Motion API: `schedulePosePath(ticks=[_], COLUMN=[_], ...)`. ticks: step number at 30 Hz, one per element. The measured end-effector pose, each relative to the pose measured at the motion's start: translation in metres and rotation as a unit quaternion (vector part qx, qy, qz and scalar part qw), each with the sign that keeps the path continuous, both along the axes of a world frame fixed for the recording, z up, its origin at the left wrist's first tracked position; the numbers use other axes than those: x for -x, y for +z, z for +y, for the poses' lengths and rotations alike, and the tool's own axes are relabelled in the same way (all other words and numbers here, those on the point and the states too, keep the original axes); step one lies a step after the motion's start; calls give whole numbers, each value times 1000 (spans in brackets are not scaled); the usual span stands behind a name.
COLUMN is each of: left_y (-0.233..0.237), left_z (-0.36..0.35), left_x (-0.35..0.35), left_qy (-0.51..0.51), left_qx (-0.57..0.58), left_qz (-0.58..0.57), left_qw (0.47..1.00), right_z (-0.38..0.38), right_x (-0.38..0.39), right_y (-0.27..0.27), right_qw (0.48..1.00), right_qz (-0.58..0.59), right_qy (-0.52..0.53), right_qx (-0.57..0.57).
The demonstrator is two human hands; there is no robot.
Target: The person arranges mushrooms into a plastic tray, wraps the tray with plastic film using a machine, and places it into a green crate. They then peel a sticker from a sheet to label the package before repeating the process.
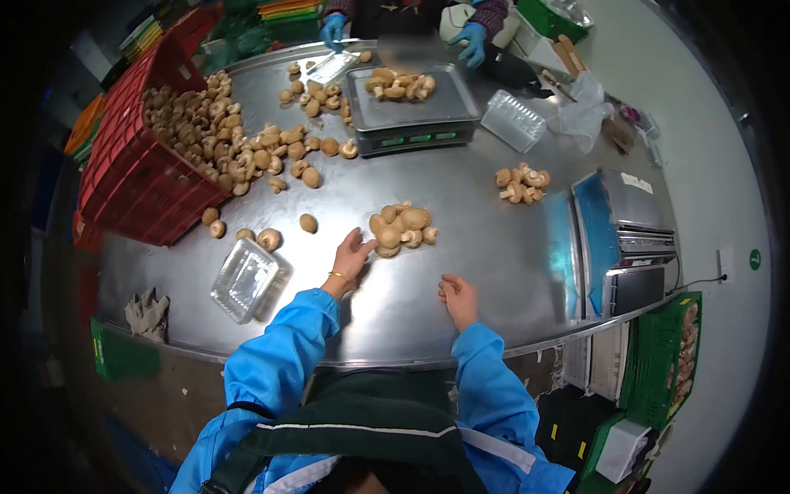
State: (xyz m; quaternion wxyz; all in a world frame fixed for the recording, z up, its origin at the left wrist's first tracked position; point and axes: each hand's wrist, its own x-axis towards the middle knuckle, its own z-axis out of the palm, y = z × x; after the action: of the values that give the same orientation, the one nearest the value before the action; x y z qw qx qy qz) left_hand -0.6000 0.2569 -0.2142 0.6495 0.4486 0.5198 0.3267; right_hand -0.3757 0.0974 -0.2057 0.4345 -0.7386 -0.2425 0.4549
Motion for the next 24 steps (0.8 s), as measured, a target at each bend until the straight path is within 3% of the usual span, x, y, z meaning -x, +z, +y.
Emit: schedulePosePath(ticks=[5,7,10,12,14,15,17,18,20,21,23,24], left_y=[-20,-7,-5,-8,10,21,16,11,9,11,17,21], left_z=[-11,-25,-55,-79,-102,-112,-130,-139,-158,-166,-177,-181], left_x=[21,37,60,67,65,60,57,56,48,42,28,20], left_qy=[80,83,76,91,111,136,180,174,198,203,208,218], left_qx=[8,40,68,61,86,82,92,88,101,109,124,138], left_qz=[0,25,95,82,89,75,52,60,49,41,60,51], left_qw=[997,995,990,991,986,984,978,979,974,972,968,965], right_z=[-2,9,47,88,131,153,202,221,255,267,288,294], right_x=[-41,-69,-124,-165,-201,-218,-246,-256,-276,-286,-302,-310], right_y=[7,20,32,40,49,50,52,56,65,60,51,48], right_qw=[1000,1000,994,985,939,938,847,849,733,735,722,724], right_qz=[-5,-21,-79,-116,-318,-315,-483,-475,-647,-642,-680,-678], right_qy=[19,9,21,39,67,73,12,15,19,20,87,88], right_qx=[-2,-12,-68,-121,-112,-128,-221,-232,-211,-218,-86,-90])
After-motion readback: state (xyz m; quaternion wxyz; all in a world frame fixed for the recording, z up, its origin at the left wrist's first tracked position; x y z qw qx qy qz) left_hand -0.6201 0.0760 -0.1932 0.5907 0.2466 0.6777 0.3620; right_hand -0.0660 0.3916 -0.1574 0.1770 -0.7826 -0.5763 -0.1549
